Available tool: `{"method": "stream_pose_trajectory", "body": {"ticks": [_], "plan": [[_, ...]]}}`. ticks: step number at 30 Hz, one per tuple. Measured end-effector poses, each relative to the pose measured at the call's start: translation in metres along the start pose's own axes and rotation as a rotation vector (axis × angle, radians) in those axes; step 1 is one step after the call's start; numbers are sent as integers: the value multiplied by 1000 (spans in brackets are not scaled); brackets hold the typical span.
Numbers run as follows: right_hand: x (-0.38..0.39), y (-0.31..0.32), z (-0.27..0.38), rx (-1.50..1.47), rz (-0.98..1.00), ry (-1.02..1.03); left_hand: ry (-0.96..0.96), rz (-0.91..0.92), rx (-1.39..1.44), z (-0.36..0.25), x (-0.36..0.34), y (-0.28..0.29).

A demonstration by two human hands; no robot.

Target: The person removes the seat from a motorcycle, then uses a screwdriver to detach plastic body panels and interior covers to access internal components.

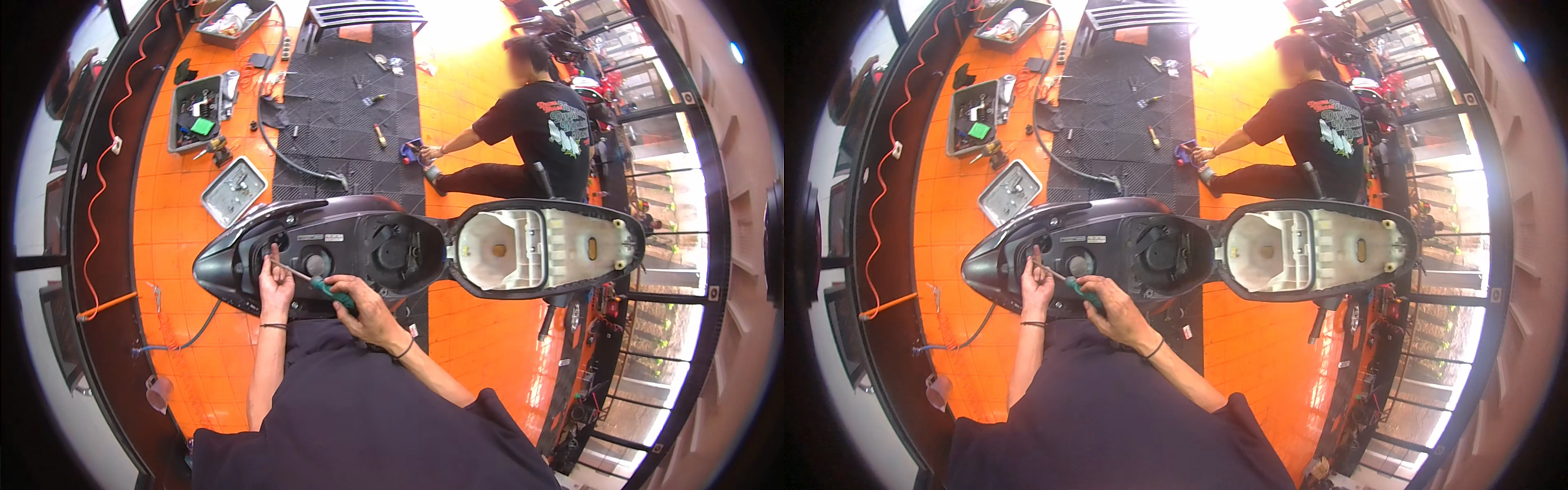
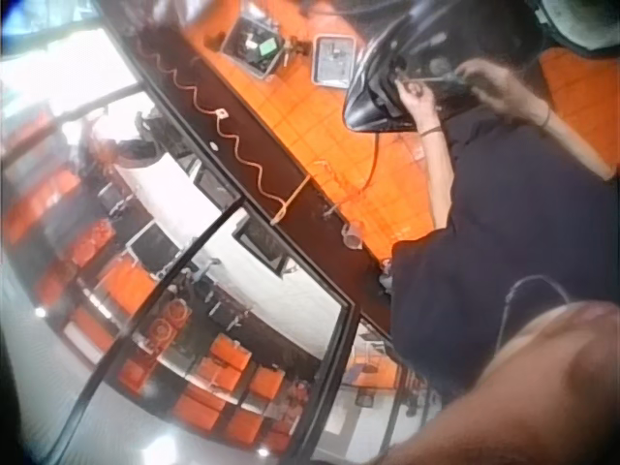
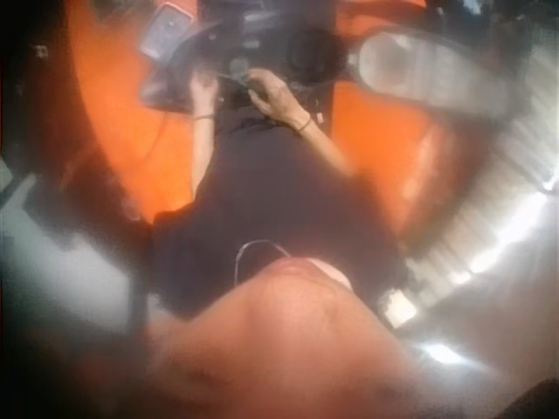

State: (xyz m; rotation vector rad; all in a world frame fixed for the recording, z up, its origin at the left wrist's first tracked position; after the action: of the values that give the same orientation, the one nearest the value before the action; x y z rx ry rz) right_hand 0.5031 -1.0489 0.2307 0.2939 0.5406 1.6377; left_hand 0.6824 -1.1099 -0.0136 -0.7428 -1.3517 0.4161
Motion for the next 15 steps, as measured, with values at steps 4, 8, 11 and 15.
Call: {"method": "stream_pose_trajectory", "body": {"ticks": [4,8,11,15], "plan": [[-7,4,-10,-6,-4,-59,2,-110,8,7,-1,-26],[-13,3,-17,-12,-6,-34,23,-160,27,3,-2,-43],[-16,3,-19,-20,22,-9,83,-144,86,-10,-13,-28],[-14,10,-22,-32,11,-26,101,-53,12,-16,-35,1]]}}
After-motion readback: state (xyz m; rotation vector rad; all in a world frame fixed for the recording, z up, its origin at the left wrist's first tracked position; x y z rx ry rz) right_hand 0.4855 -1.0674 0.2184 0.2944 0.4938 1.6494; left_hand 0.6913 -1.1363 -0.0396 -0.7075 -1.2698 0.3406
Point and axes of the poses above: each hand's wrist, its own x-axis away from the middle knuckle, its own y-axis out of the back of the hand, z = x × y, the point moved 2 cm from there along -x, towards the middle knuckle, and after that the axes turned 2 degrees about -z, right-handed, at the moved point
